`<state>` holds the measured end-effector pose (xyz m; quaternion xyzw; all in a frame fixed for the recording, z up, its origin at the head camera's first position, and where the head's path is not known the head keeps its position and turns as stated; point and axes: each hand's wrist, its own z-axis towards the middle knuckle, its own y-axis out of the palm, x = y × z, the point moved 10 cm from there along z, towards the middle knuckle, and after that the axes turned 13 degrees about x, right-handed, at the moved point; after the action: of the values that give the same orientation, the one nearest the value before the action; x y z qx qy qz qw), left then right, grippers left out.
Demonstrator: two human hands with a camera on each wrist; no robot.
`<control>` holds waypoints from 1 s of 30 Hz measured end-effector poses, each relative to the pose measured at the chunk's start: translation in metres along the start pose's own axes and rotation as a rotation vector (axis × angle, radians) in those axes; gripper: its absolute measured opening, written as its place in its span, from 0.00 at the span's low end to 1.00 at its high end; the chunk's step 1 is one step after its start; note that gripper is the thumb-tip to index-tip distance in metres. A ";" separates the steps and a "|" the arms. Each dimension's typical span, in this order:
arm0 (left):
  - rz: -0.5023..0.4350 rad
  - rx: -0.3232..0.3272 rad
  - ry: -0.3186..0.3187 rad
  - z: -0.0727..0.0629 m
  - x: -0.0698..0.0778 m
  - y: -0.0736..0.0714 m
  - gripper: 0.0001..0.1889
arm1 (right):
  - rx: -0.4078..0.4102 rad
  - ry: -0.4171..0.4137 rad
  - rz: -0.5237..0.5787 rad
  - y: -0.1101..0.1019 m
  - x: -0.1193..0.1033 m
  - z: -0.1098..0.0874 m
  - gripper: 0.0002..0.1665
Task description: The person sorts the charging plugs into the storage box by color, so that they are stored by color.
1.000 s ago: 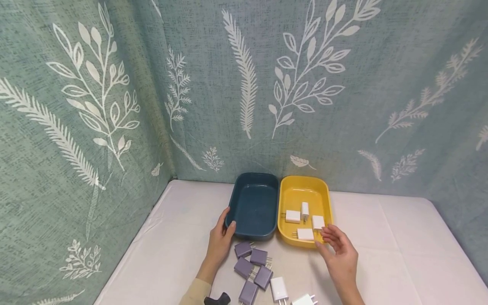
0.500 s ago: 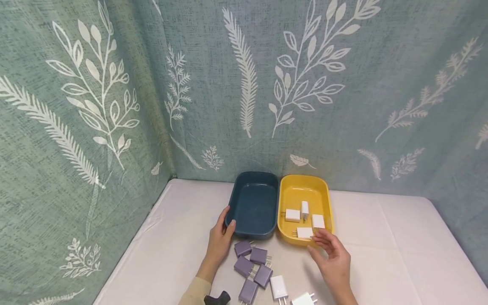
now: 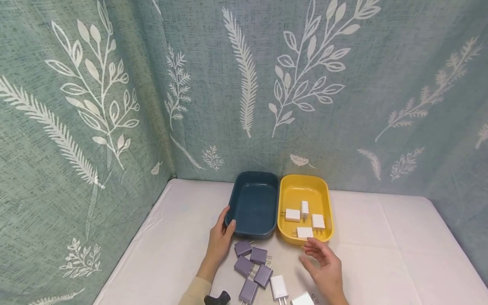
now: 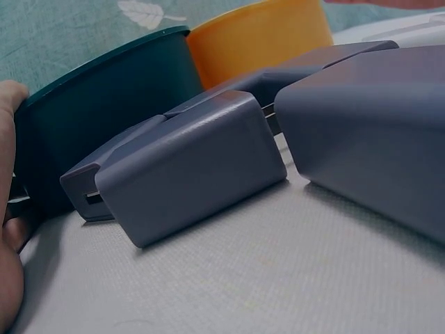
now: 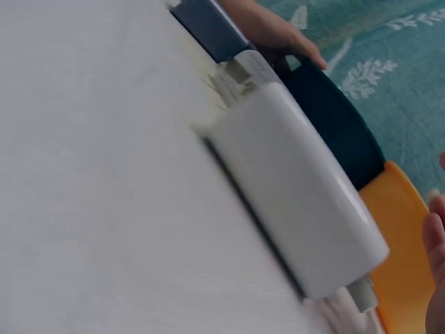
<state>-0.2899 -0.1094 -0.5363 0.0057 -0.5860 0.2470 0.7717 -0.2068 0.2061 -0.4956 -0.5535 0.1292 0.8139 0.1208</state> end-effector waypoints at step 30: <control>0.005 -0.006 0.005 -0.001 -0.001 0.000 0.29 | -0.571 0.156 0.006 0.049 0.024 -0.036 0.37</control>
<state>-0.2893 -0.1094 -0.5370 0.0015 -0.5849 0.2474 0.7724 -0.2005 0.1487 -0.5273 -0.6257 -0.0942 0.7726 -0.0524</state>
